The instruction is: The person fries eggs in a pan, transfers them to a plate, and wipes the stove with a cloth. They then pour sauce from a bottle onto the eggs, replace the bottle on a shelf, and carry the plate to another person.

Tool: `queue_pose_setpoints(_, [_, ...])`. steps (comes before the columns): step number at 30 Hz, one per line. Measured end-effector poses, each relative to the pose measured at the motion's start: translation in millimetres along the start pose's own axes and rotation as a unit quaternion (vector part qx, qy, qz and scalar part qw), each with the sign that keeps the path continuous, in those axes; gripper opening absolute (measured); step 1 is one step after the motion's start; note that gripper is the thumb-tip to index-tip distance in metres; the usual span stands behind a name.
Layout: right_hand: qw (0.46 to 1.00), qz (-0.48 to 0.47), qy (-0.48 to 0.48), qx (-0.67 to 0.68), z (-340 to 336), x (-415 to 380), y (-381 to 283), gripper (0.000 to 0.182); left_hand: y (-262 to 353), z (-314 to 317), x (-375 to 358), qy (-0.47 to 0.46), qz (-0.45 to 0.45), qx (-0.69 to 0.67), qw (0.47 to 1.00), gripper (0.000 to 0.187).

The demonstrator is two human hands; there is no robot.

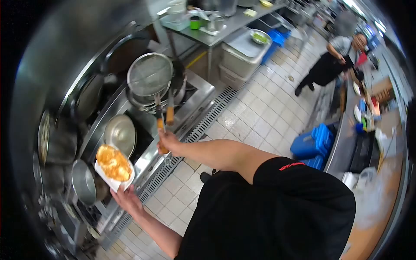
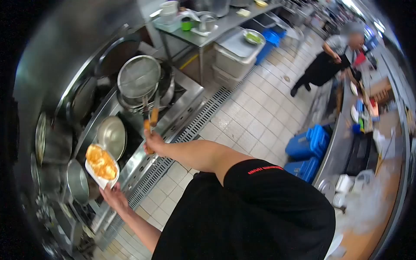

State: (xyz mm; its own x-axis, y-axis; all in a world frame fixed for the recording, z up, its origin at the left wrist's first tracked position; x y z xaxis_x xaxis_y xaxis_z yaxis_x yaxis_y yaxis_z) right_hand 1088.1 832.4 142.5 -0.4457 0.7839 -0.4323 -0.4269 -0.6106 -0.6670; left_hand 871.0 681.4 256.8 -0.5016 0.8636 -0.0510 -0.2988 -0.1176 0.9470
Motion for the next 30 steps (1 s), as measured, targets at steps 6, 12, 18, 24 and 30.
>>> queue_pose_setpoints(6, [0.998,-0.01,-0.039,-0.047,2,-6,-7,0.06,29,44,-9,-0.01,0.01,0.071,0.997,0.053])
queue_pose_setpoints(12, [0.928,0.158,-0.182,-0.283,-39,-31,-33,0.071,28,145,-4,-0.037,0.022,0.12,0.992,0.048])
queue_pose_setpoints(18, [0.921,0.117,-0.301,-0.219,-231,-113,-86,0.032,-10,260,-7,-0.101,0.005,0.112,0.989,0.046])
queue_pose_setpoints(24, [0.953,0.024,0.204,-0.222,-522,-288,-157,0.026,-81,386,2,-0.204,-0.073,0.081,0.973,0.053])
queue_pose_setpoints(30, [0.668,-0.513,0.533,0.085,-607,-518,-333,0.047,-132,497,32,-0.372,-0.172,0.061,0.91,0.041])
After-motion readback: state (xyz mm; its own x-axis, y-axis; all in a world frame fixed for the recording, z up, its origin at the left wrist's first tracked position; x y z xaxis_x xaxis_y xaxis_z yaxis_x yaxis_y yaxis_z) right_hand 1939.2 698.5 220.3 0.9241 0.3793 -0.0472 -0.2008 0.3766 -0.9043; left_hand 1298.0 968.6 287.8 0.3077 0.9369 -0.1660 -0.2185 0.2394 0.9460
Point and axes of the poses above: each hand's wrist, its own x-axis towards the middle knuckle, its own z-axis out of the palm, y = z × x, the point moved 5 cm from there along x, towards the middle knuckle, and after that the axes turned 11 degrees about -y, right-handed, at the moved point
